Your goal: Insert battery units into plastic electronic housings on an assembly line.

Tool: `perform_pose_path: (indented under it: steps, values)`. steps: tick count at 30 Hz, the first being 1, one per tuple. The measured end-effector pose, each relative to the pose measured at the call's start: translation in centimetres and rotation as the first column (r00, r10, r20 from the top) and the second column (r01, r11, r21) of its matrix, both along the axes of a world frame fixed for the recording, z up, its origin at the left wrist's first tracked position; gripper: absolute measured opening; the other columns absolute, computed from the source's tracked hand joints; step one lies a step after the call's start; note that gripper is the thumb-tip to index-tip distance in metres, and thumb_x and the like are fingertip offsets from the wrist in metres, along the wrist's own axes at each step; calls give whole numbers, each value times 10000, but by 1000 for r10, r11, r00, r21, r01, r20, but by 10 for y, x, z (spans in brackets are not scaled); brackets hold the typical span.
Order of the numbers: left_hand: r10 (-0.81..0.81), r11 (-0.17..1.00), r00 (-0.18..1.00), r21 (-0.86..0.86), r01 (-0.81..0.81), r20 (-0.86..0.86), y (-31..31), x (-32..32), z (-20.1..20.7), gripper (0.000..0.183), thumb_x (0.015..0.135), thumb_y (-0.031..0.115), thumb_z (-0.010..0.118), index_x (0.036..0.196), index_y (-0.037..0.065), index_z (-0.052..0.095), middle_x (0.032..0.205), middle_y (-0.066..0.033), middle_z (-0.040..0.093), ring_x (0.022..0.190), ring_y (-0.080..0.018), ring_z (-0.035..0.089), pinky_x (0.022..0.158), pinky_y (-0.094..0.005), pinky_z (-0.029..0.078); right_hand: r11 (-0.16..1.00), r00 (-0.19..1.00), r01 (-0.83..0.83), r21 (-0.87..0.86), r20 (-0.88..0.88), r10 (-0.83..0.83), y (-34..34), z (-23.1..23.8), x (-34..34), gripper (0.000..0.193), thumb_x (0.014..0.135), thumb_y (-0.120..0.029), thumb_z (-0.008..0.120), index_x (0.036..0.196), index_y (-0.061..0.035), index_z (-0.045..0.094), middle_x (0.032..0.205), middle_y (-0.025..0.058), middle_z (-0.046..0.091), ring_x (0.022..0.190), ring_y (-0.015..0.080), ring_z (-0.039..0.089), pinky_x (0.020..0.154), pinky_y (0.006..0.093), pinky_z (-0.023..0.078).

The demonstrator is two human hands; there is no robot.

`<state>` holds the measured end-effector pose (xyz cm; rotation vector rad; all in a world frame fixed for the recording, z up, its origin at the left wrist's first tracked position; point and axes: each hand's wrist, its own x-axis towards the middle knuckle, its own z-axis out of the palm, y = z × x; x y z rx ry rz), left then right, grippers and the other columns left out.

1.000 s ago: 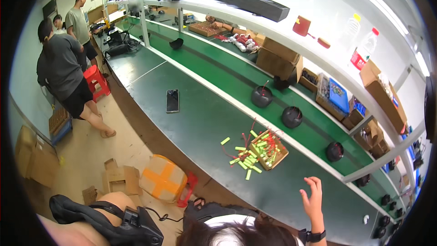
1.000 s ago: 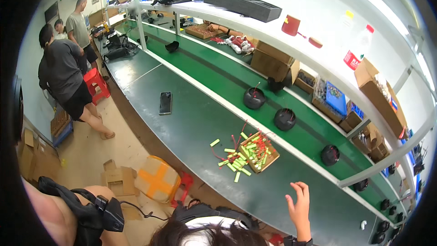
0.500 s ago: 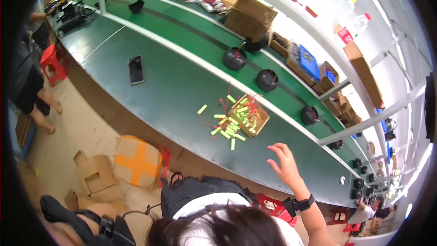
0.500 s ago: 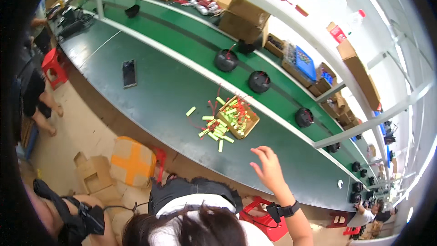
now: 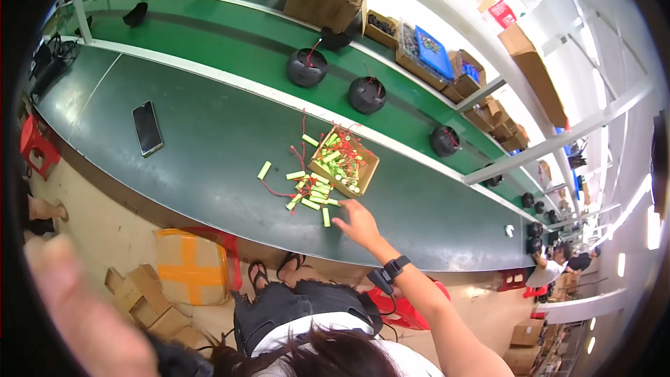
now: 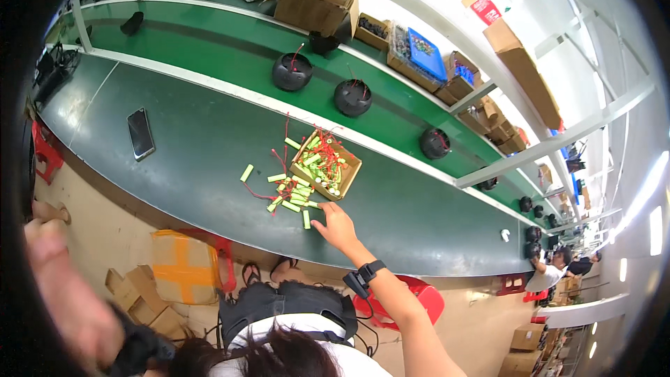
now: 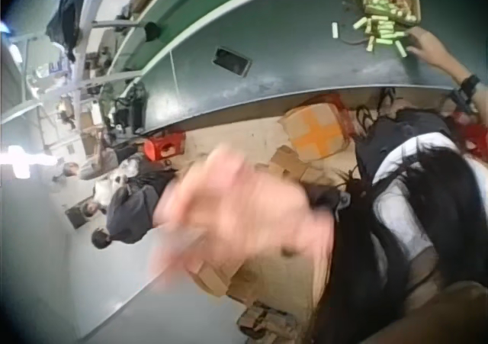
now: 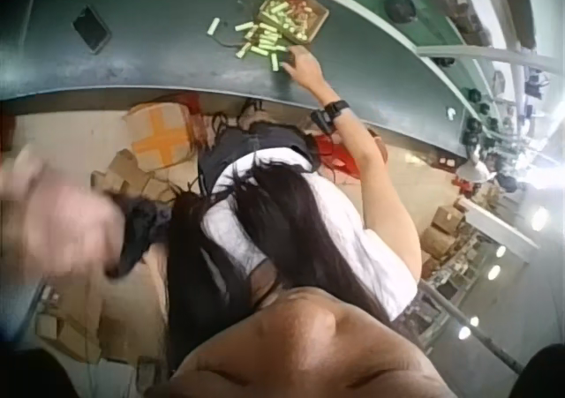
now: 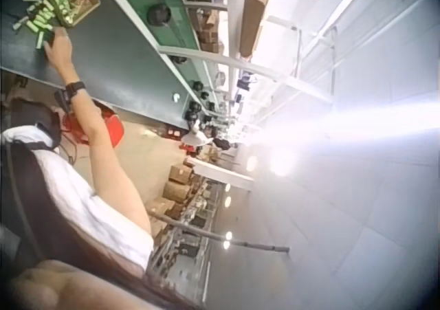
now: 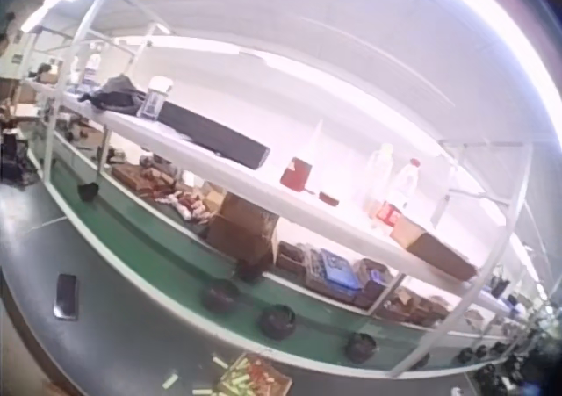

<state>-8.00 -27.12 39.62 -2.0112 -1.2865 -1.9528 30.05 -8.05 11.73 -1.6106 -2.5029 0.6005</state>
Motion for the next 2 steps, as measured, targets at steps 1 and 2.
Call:
perform_pose_path:
  steps: [1,2]
  values:
    - [206,964,963,-135,-230,-173,7,-14,-36,756,738,414,671,1285,-42,417,1229,-172,496,1101,-269,530,972,-358,400,1000,1000,-1,-16,-26,0,-3,-6,-10,571,749,-295,748,1215,-38,541,1172,154,578,1003,277,604,857,376,487]
    - [193,964,962,-147,-223,-195,16,-14,-34,756,738,414,671,1285,-42,417,1229,-172,496,1101,-269,530,972,-358,400,994,1000,15,108,25,-18,-7,-11,-19,678,729,-350,755,1276,-51,490,1253,151,527,1105,267,544,921,378,448]
